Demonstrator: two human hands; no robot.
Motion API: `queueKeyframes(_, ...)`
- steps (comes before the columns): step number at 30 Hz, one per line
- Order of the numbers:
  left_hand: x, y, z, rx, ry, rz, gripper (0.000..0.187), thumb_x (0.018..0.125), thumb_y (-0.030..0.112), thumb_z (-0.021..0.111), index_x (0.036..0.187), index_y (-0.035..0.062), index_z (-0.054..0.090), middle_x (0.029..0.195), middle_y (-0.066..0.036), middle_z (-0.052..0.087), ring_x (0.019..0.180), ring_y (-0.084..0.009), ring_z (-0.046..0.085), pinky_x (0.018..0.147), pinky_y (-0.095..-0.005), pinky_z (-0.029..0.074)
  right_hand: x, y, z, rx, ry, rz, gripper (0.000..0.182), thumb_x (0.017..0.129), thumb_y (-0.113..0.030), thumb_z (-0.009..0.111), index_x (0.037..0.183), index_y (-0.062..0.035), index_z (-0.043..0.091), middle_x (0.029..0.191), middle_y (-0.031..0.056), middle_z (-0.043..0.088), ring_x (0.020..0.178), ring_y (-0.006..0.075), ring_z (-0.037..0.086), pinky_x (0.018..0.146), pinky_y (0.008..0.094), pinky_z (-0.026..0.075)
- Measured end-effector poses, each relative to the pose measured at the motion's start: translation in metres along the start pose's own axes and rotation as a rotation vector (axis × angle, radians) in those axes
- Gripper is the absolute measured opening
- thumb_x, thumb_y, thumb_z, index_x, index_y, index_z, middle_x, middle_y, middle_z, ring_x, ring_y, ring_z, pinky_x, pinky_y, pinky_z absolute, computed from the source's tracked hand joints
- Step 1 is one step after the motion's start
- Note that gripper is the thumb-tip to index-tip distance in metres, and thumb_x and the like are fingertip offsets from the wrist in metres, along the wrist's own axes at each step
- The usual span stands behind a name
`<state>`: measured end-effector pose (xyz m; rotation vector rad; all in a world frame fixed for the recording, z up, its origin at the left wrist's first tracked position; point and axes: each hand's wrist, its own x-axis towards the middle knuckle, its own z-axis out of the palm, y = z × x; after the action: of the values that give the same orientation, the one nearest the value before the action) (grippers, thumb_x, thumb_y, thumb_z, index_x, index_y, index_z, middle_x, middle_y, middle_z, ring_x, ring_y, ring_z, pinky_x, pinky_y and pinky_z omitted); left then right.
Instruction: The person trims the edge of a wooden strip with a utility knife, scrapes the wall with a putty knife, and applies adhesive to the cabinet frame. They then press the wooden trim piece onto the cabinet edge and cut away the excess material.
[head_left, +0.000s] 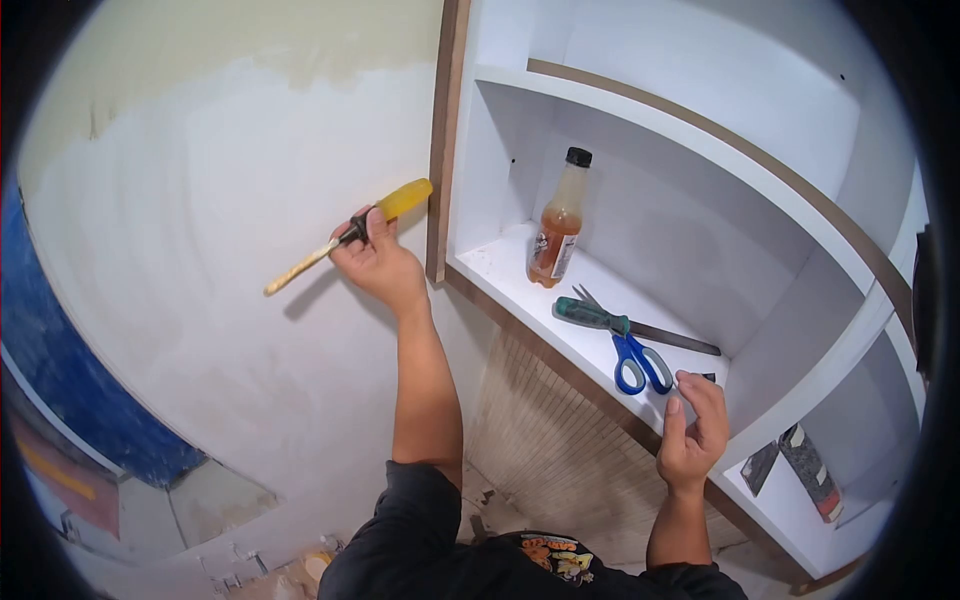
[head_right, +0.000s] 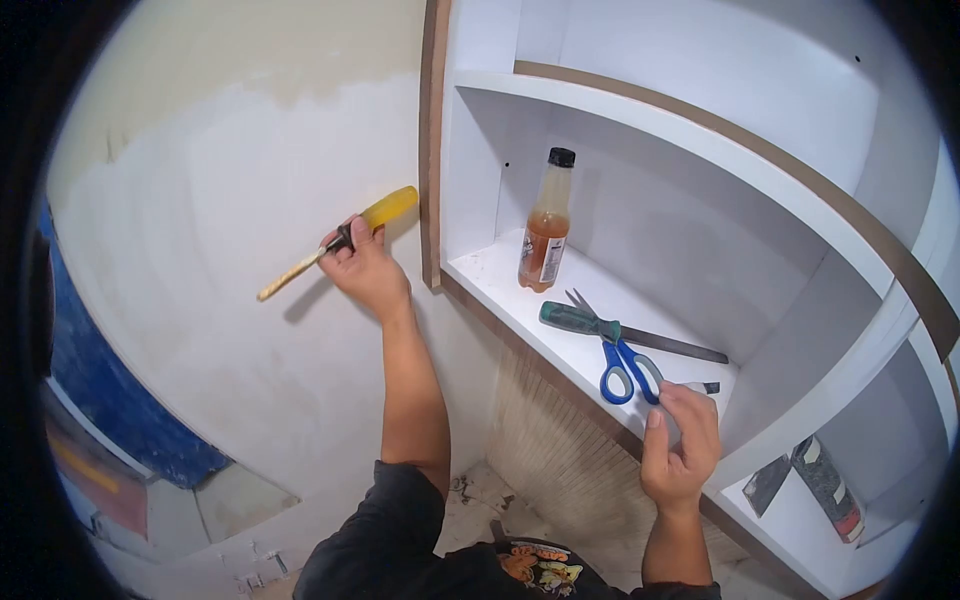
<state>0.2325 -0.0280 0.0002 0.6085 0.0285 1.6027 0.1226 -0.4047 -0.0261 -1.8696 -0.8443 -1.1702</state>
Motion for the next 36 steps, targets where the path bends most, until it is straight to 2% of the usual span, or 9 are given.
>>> queueKeyframes(3,0.011,-0.005,0.013,-0.033,-0.134,0.025,0.031,0.101,0.006,0.063,0.121,-0.0013,0.039,0.118,-0.017,0.061,0.108,-0.0222,0.063,0.092,-0.0404,0.061,0.003,-0.002,-0.001,-0.007,-0.006,-0.025,0.022,0.084,0.006,0.066,0.105,0.0055,0.068,0.110,0.0212,0.069,0.098,0.0326,0.065,0.089,0.0390,0.051)
queueKeyframes(15,0.048,0.011,0.083,-0.099,-0.234,0.187,0.034,0.101,0.008,0.064,0.122,-0.0020,0.039,0.114,-0.017,0.063,0.104,-0.0206,0.065,0.089,-0.0372,0.062,0.005,-0.005,-0.002,-0.012,-0.004,-0.032,0.022,0.085,0.006,0.063,0.106,0.0047,0.067,0.108,0.0214,0.069,0.099,0.0321,0.066,0.089,0.0387,0.051)
queueKeyframes(18,0.056,0.026,0.105,-0.033,-0.243,0.131,0.032,0.101,0.006,0.063,0.121,-0.0029,0.039,0.114,-0.017,0.062,0.104,-0.0209,0.064,0.090,-0.0345,0.058,0.004,-0.002,-0.002,-0.025,0.012,-0.051,0.022,0.084,0.007,0.063,0.106,0.0049,0.067,0.108,0.0212,0.069,0.097,0.0323,0.066,0.088,0.0389,0.051)
queueKeyframes(22,0.070,0.039,0.125,-0.114,-0.185,0.191,0.033,0.101,0.007,0.063,0.121,-0.0031,0.038,0.115,-0.017,0.061,0.103,-0.0206,0.065,0.089,-0.0328,0.058,0.006,-0.003,-0.002,-0.021,0.034,-0.048,0.021,0.083,0.006,0.065,0.104,0.0050,0.068,0.107,0.0209,0.069,0.095,0.0327,0.066,0.087,0.0393,0.052)
queueKeyframes(25,0.083,0.037,0.144,-0.052,-0.333,0.237,0.032,0.101,0.007,0.063,0.121,-0.0031,0.040,0.111,-0.016,0.061,0.103,-0.0204,0.065,0.089,-0.0365,0.062,0.005,-0.005,-0.001,-0.024,0.063,-0.030,0.019,0.081,0.004,0.068,0.100,0.0047,0.069,0.104,0.0208,0.070,0.094,0.0337,0.066,0.085,0.0398,0.053)
queueKeyframes(28,0.092,0.045,0.165,-0.182,-0.240,0.286,0.032,0.101,0.007,0.064,0.120,-0.0031,0.040,0.110,-0.016,0.062,0.102,-0.0207,0.066,0.088,-0.0360,0.062,0.007,-0.005,0.001,-0.030,0.068,-0.032,0.019,0.081,0.004,0.068,0.099,0.0047,0.069,0.104,0.0201,0.071,0.094,0.0337,0.066,0.085,0.0394,0.053)
queueKeyframes(31,0.107,0.055,0.189,0.001,-0.276,0.264,0.034,0.100,0.010,0.065,0.119,-0.0048,0.042,0.103,-0.016,0.063,0.091,-0.0194,0.067,0.081,-0.0315,0.058,0.005,-0.005,-0.001,-0.041,0.076,-0.026,0.019,0.080,0.004,0.069,0.099,0.0043,0.069,0.104,0.0193,0.071,0.094,0.0334,0.066,0.085,0.0394,0.052)
queueKeyframes(32,0.112,0.056,0.199,-0.133,-0.256,0.304,0.036,0.099,0.011,0.068,0.119,-0.0056,0.042,0.100,-0.015,0.064,0.087,-0.0189,0.067,0.078,-0.0311,0.058,0.006,-0.005,-0.001,-0.045,0.080,-0.034,0.019,0.079,0.004,0.069,0.098,0.0041,0.069,0.103,0.0190,0.071,0.093,0.0333,0.066,0.084,0.0394,0.052)
queueKeyframes(36,0.138,0.064,0.231,0.128,-0.274,0.364,0.039,0.096,0.014,0.071,0.118,-0.0050,0.045,0.100,-0.016,0.065,0.082,-0.0206,0.067,0.074,-0.0330,0.057,0.007,-0.008,0.001,-0.068,0.095,-0.018,0.019,0.078,0.004,0.070,0.097,0.0033,0.070,0.102,0.0180,0.072,0.092,0.0329,0.066,0.084,0.0398,0.052)
